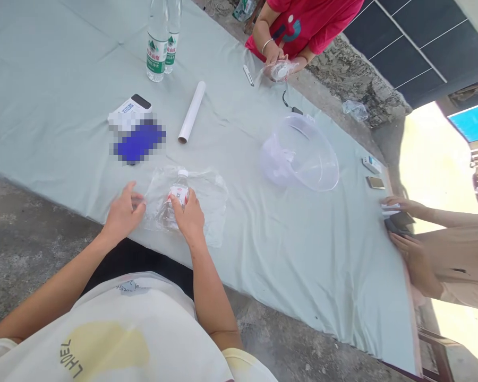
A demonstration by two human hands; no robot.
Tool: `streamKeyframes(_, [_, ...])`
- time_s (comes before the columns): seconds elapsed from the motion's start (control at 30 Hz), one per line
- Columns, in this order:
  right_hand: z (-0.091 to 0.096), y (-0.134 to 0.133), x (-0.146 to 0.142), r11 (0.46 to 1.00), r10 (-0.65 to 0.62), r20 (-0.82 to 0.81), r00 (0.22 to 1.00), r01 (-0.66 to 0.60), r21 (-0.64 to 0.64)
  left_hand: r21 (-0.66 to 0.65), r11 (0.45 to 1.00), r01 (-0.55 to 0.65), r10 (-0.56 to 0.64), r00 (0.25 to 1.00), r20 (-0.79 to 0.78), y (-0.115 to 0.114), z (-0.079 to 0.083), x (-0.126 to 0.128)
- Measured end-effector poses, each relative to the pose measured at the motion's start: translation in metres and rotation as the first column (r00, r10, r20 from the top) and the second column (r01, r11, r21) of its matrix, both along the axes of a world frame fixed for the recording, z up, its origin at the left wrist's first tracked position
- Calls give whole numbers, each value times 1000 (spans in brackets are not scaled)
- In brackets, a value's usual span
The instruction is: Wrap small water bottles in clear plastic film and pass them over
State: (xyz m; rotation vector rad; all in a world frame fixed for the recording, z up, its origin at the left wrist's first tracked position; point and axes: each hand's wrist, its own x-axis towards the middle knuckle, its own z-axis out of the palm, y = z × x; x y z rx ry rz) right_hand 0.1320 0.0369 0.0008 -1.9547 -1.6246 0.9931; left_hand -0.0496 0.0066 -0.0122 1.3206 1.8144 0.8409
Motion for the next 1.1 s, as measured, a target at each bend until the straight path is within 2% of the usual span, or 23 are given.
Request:
streamKeyframes(0.07, [4, -1, 0, 999, -17, -7, 1000, 17, -27, -114, 987, 115, -129, 984, -126, 0, 3, 1])
streamKeyframes(0.13, [8, -2, -1, 999, -37, -45, 998, 36, -24, -192, 969, 155, -200, 949, -243, 2, 5, 5])
streamKeyframes(0.27, [9, -2, -6, 1000, -4, -220, 976, 9, 20, -213, 963, 163, -235, 898, -373, 8, 3, 9])
streamKeyframes(0.33, [6, 1, -10, 999, 47, -237, 970, -46, 10, -193, 968, 162, -228, 888, -399, 10, 2, 9])
streamKeyframes(0.43, [2, 4, -16, 994, 108, -46, 993, -108, 5, -182, 972, 146, -213, 873, -439, 12, 6, 7])
streamKeyframes(0.53, [4, 3, -13, 990, 137, 195, 971, -127, -63, -157, 982, 109, -169, 880, -443, 13, 13, 4])
streamKeyframes(0.63, [11, 8, 2, 984, 161, 221, 962, -140, -109, -142, 985, 95, -133, 947, -293, 13, 19, 5])
streamKeyframes(0.73, [17, 34, 23, 986, 141, 180, 974, -154, 61, -183, 979, 92, -105, 992, -67, 13, 21, 11])
streamKeyframes(0.8, [18, 63, 33, 959, 174, 224, 959, -217, 184, -196, 977, 80, -83, 997, -9, 12, 22, 15])
streamKeyframes(0.83, [17, 79, 35, 939, 226, 261, 938, -281, 196, -197, 978, 70, -73, 997, -8, 12, 22, 18])
streamKeyframes(0.9, [14, 110, 36, 898, 373, 300, 878, -423, 121, -188, 981, 51, -59, 998, -36, 9, 24, 23])
streamKeyframes(0.97, [12, 137, 32, 854, 497, 264, 827, -520, 20, -171, 984, 44, -59, 995, -86, 6, 26, 28])
streamKeyframes(1.1, [10, 172, 34, 813, 583, 48, 811, -580, -52, -156, 987, 44, -74, 978, -194, -2, 31, 37])
